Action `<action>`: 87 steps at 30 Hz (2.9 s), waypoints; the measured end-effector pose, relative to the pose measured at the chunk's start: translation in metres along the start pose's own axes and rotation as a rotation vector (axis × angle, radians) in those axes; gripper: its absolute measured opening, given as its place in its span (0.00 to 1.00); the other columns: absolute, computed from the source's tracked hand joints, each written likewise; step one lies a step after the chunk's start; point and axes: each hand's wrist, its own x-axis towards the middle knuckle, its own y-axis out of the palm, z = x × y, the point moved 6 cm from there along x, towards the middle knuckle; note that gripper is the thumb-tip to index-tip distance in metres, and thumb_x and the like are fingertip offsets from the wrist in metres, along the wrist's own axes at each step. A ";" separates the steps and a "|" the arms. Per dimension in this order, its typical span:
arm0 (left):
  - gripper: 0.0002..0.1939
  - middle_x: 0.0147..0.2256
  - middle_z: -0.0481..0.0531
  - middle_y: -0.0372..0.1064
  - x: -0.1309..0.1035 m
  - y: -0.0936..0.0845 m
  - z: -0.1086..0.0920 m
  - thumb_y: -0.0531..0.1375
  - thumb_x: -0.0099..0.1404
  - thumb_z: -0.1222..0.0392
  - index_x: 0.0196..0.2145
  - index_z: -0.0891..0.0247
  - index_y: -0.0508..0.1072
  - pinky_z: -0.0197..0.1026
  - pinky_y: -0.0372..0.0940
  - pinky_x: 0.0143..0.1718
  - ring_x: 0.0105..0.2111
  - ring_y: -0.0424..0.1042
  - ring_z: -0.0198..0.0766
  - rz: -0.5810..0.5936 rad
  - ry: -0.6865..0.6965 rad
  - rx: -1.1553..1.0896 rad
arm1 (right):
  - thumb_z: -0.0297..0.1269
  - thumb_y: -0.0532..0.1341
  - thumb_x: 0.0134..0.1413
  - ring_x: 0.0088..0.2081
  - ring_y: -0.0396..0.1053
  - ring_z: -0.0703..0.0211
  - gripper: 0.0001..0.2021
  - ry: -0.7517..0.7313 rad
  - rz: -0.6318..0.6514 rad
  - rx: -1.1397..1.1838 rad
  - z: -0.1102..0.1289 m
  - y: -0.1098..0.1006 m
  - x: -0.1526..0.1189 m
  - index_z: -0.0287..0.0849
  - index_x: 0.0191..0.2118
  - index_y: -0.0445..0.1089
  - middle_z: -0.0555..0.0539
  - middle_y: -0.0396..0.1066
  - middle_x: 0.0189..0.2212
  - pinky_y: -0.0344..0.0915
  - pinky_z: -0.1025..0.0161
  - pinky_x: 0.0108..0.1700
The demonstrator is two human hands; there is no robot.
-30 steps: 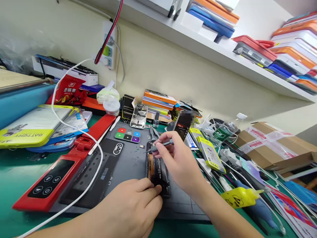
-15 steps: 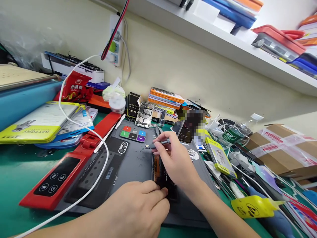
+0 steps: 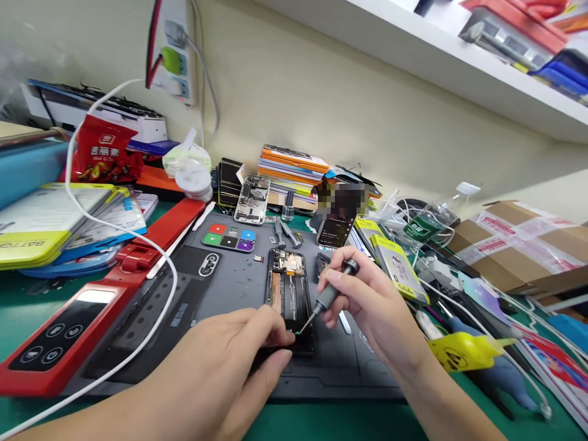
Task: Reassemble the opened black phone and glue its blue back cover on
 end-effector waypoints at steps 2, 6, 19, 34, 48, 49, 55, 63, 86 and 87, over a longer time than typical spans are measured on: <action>0.03 0.42 0.43 0.78 0.000 0.001 0.002 0.55 0.74 0.60 0.45 0.53 0.66 0.34 0.73 0.42 0.41 0.80 0.34 0.016 -0.039 -0.021 | 0.38 0.66 0.62 0.21 0.75 0.64 0.11 0.016 0.025 0.003 -0.006 0.002 -0.001 0.46 0.38 0.62 0.54 0.76 0.29 0.74 0.68 0.25; 0.05 0.43 0.41 0.77 0.000 0.002 0.002 0.54 0.76 0.59 0.48 0.51 0.64 0.33 0.72 0.43 0.44 0.79 0.33 0.061 -0.042 0.008 | 0.37 0.66 0.62 0.23 0.76 0.63 0.10 0.014 0.032 -0.009 -0.009 0.004 0.000 0.46 0.38 0.62 0.55 0.75 0.29 0.75 0.67 0.26; 0.07 0.39 0.42 0.77 0.001 0.002 0.001 0.48 0.79 0.59 0.45 0.53 0.66 0.36 0.70 0.36 0.37 0.80 0.35 0.079 -0.030 0.130 | 0.37 0.65 0.64 0.25 0.78 0.63 0.09 -0.002 0.043 -0.016 -0.009 0.009 -0.004 0.46 0.39 0.62 0.54 0.75 0.31 0.78 0.66 0.29; 0.08 0.38 0.39 0.79 0.003 -0.002 -0.002 0.48 0.78 0.59 0.44 0.52 0.66 0.33 0.71 0.34 0.37 0.81 0.33 0.029 -0.026 0.149 | 0.36 0.62 0.68 0.32 0.76 0.63 0.05 -0.222 0.054 -0.249 0.008 0.013 -0.019 0.46 0.41 0.63 0.50 0.72 0.38 0.79 0.65 0.35; 0.06 0.37 0.39 0.77 0.002 0.001 0.003 0.52 0.78 0.58 0.42 0.53 0.67 0.32 0.71 0.34 0.36 0.80 0.31 0.038 -0.056 0.075 | 0.26 0.59 0.66 0.39 0.74 0.64 0.09 -0.565 0.126 -0.568 0.026 0.021 -0.030 0.48 0.44 0.62 0.51 0.70 0.38 0.75 0.69 0.38; 0.05 0.38 0.39 0.78 0.002 0.001 0.003 0.52 0.77 0.58 0.43 0.53 0.67 0.31 0.71 0.34 0.36 0.80 0.31 0.041 -0.056 0.067 | 0.26 0.59 0.67 0.39 0.74 0.64 0.08 -0.558 0.119 -0.568 0.026 0.021 -0.030 0.48 0.44 0.62 0.51 0.70 0.39 0.75 0.68 0.38; 0.09 0.45 0.40 0.80 0.001 0.000 -0.003 0.57 0.76 0.56 0.51 0.52 0.64 0.32 0.74 0.45 0.43 0.82 0.32 0.019 0.020 0.105 | 0.26 0.57 0.66 0.36 0.73 0.63 0.08 -0.566 -0.023 -0.648 0.031 0.008 -0.029 0.47 0.44 0.63 0.50 0.69 0.37 0.75 0.67 0.34; 0.15 0.47 0.51 0.81 -0.005 0.002 -0.027 0.54 0.71 0.70 0.50 0.66 0.76 0.36 0.75 0.48 0.45 0.79 0.39 -0.021 0.418 0.370 | 0.23 0.60 0.58 0.31 0.71 0.64 0.11 -0.597 0.018 -0.947 0.029 0.011 -0.026 0.45 0.42 0.63 0.53 0.69 0.34 0.70 0.66 0.31; 0.15 0.48 0.51 0.82 -0.003 0.003 -0.028 0.53 0.68 0.71 0.37 0.65 0.80 0.36 0.71 0.56 0.48 0.79 0.39 0.045 0.397 0.398 | 0.24 0.60 0.58 0.33 0.71 0.61 0.12 -0.571 0.129 -1.034 0.022 0.017 -0.024 0.46 0.44 0.62 0.51 0.70 0.35 0.68 0.64 0.34; 0.14 0.48 0.51 0.81 -0.003 0.003 -0.028 0.53 0.68 0.71 0.38 0.64 0.80 0.37 0.72 0.56 0.48 0.78 0.39 0.046 0.395 0.389 | 0.24 0.60 0.58 0.32 0.71 0.61 0.12 -0.574 0.134 -1.048 0.023 0.017 -0.024 0.46 0.44 0.62 0.51 0.70 0.35 0.67 0.64 0.34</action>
